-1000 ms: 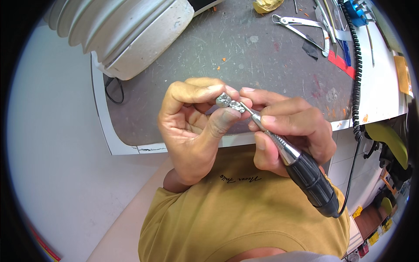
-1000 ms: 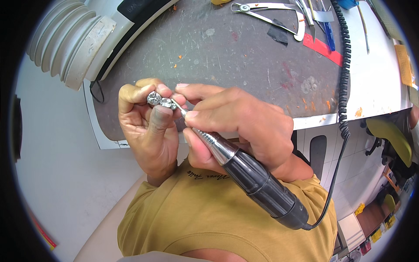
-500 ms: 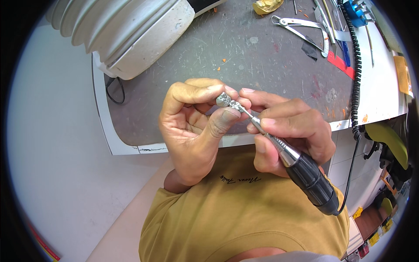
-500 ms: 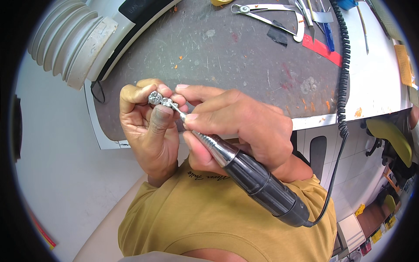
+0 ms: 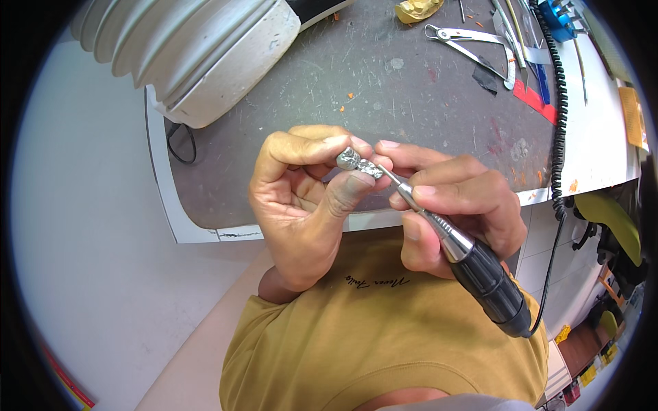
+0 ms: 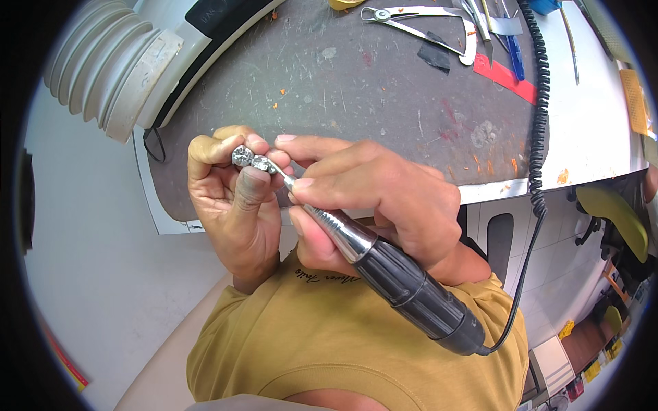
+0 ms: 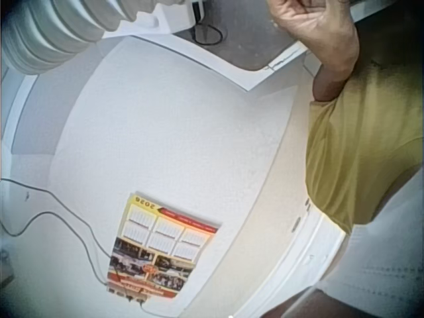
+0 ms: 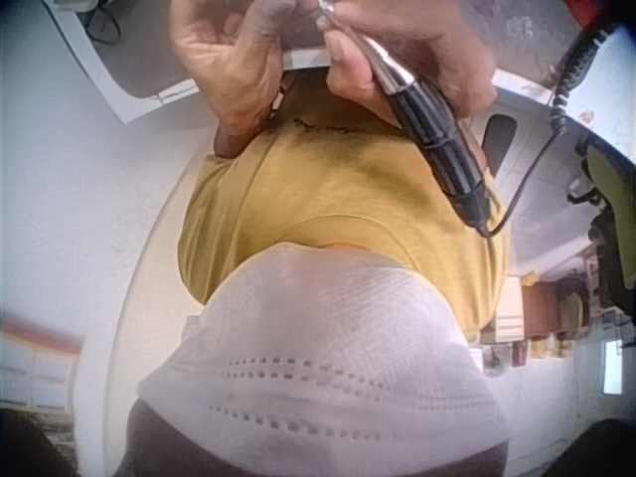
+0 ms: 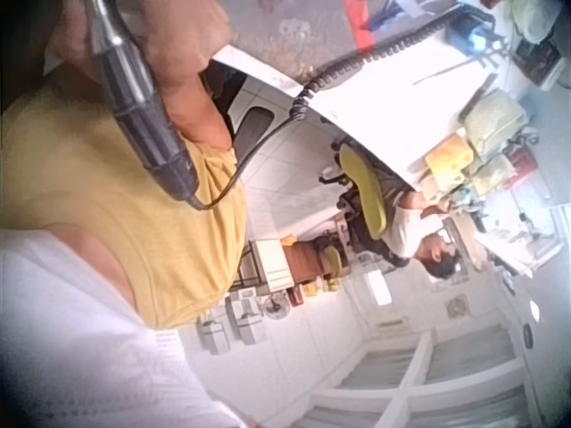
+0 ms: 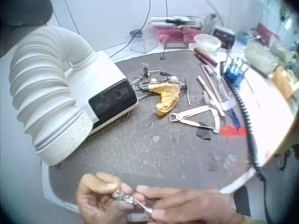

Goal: The person uses a rotary tool to polish a small silver-colored metal object, likely a piece of jewelry, while holding it with their left hand. They rotate the object to access different surfaces and continue polishing under a magnifying lamp.

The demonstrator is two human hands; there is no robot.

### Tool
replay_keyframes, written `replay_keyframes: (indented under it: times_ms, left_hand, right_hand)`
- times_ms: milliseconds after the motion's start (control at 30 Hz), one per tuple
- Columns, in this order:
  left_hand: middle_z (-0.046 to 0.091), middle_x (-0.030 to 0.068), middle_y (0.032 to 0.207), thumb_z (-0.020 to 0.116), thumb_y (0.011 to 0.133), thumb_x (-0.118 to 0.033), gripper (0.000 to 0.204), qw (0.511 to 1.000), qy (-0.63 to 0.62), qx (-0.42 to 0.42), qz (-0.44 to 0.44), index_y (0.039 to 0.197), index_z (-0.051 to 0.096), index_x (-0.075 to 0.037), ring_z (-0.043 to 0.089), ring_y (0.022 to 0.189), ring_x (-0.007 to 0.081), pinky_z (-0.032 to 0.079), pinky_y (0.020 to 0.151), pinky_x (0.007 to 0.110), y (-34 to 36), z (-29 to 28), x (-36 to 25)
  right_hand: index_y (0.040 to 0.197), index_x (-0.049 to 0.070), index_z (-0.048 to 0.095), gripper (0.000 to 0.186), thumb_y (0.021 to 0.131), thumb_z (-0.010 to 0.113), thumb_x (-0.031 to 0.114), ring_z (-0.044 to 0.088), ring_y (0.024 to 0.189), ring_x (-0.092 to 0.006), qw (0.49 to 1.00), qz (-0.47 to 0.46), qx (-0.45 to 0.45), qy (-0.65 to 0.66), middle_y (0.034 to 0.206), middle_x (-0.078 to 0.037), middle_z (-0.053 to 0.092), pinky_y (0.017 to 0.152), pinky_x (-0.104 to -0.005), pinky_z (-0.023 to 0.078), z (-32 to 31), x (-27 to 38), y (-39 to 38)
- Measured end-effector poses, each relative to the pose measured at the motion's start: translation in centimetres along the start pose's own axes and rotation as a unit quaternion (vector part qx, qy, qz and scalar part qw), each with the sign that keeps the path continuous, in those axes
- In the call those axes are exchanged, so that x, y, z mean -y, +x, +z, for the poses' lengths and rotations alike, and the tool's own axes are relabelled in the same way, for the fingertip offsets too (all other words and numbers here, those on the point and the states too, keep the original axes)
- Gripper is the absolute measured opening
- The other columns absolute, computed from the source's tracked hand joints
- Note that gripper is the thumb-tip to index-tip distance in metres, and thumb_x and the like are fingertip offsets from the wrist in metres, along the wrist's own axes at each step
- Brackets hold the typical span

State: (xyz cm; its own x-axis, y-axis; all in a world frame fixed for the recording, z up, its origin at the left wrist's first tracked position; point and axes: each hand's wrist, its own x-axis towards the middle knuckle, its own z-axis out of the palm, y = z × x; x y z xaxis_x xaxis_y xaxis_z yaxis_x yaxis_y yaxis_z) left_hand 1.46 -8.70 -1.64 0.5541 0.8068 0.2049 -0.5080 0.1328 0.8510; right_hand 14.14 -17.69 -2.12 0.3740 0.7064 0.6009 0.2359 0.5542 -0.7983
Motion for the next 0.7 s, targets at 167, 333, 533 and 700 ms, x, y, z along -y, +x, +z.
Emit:
replay_keyframes:
  times_ms: [167,333,533,700]
  left_hand:
    - [0.06,0.0178,0.102,0.065,0.085,0.012,0.027,1.0,0.009,0.003,0.006,0.106,0.053,0.001,0.068,0.091,0.0232,0.061,0.078,0.033,-0.05,-0.12,0.13]
    - [0.057,0.0135,0.104,0.067,0.087,0.003,0.025,0.999,0.044,0.003,0.003,0.108,0.054,-0.002,0.067,0.088,0.019,0.059,0.074,0.029,-0.01,0.14,-0.04]
    - [0.056,0.0113,0.105,0.067,0.089,-0.001,0.025,0.998,0.056,-0.003,-0.003,0.11,0.055,-0.005,0.066,0.086,0.0167,0.058,0.071,0.028,-0.18,0.18,-0.1]
    - [0.061,0.0184,0.103,0.066,0.086,0.008,0.024,1.0,0.011,-0.002,0.017,0.105,0.054,0.001,0.068,0.089,0.0235,0.062,0.077,0.034,-0.14,-0.09,0.19]
  right_hand:
    - [0.102,-0.004,0.056,0.022,0.085,0.068,0.001,0.067,0.097,-0.04,1.0,0.003,0.013,-0.007,0.086,-0.019,0.064,0.091,-0.0537,0.054,-0.05,0.29,0.25]
    - [0.101,-0.004,0.056,0.021,0.085,0.068,0.001,0.067,0.098,-0.0404,1.0,-0.003,0.012,-0.013,0.085,-0.019,0.064,0.091,-0.0535,0.054,-0.23,0.11,0.27]
    - [0.1,-0.005,0.056,0.021,0.085,0.069,0.003,0.068,0.095,-0.0412,1.0,-0.008,0.002,0.009,0.081,-0.018,0.064,0.091,-0.0552,0.053,-0.09,0.04,0.29]
    - [0.1,-0.005,0.056,0.022,0.084,0.069,0.004,0.068,0.094,-0.0429,1.0,-0.012,0.023,-0.001,0.079,-0.018,0.064,0.09,-0.056,0.054,-0.3,-0.03,0.57]
